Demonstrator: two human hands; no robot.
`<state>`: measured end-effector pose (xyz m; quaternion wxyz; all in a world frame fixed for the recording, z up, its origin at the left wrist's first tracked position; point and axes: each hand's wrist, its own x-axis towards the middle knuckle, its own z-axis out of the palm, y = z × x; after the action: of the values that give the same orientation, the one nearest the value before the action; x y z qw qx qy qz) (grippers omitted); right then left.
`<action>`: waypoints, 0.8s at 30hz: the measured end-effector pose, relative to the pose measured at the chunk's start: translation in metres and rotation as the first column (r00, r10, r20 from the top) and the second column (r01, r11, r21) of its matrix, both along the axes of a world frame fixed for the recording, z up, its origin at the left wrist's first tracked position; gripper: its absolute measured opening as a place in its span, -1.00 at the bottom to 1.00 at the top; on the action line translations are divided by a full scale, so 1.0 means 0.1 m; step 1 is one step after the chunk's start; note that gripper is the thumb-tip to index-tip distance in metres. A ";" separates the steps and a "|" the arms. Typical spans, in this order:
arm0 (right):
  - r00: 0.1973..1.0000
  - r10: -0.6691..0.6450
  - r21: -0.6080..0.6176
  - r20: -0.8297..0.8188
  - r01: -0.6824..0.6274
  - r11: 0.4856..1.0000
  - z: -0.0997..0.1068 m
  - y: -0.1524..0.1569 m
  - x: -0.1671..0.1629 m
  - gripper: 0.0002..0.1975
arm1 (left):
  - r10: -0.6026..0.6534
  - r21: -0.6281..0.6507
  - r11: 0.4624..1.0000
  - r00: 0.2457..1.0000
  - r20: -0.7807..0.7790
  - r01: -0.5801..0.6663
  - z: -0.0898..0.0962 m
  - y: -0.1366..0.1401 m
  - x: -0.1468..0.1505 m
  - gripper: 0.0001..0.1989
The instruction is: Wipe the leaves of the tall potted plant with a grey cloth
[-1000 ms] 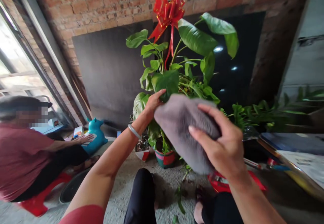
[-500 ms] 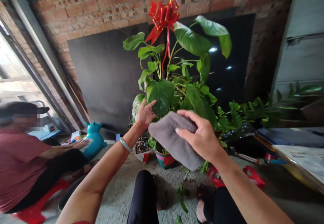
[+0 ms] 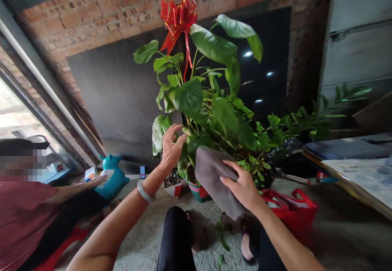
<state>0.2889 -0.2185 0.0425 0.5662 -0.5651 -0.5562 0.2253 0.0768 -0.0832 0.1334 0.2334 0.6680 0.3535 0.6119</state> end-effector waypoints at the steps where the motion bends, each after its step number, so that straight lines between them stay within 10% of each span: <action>1: 0.999 -0.027 -0.035 -0.019 0.027 0.999 -0.10 -0.12 0.09 -0.53 | -0.051 0.022 0.998 0.999 -0.014 0.051 0.03 -0.07 0.07 -0.60; 8: 0.928 -0.348 -0.166 -0.128 0.326 0.931 -0.14 -0.66 0.77 -0.36 | -0.377 -0.062 0.926 0.913 -0.155 0.372 0.30 -0.66 0.72 -0.65; 13: 0.633 -0.706 0.109 -0.317 0.764 0.635 0.74 -0.78 1.17 -0.27 | -0.369 -0.017 0.928 0.907 -0.201 0.373 0.32 -0.73 0.91 -0.63; 15: 0.657 -0.643 0.350 -0.393 0.754 0.556 1.21 -0.59 1.18 -0.28 | -0.366 -0.045 0.930 0.908 -0.202 0.365 0.29 -0.60 0.99 -0.49; 17: 0.778 -0.508 0.521 -0.370 0.627 0.579 1.53 -0.27 1.08 -0.28 | -0.374 -0.111 0.926 0.915 -0.150 0.360 0.24 -0.44 1.06 -0.34; 19: 0.890 -0.340 0.503 -0.303 0.453 0.736 1.59 0.05 0.89 -0.32 | -0.400 -0.174 0.906 0.914 -0.060 0.385 0.13 -0.33 1.07 -0.26; 21: 0.966 -0.169 0.356 -0.193 0.230 0.906 1.37 0.19 0.68 -0.38 | -0.441 -0.234 0.871 0.897 0.014 0.432 -0.03 -0.31 0.99 -0.21; 24: 0.998 -0.061 0.140 -0.016 0.062 0.988 0.86 -0.01 0.55 -0.47 | -0.457 -0.316 0.837 0.888 0.047 0.447 -0.28 -0.37 0.76 -0.09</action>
<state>0.3441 -0.2193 0.1281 0.6145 -0.5394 -0.5496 0.1713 0.1532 -0.1206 0.1056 0.4705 0.6951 0.2833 0.4640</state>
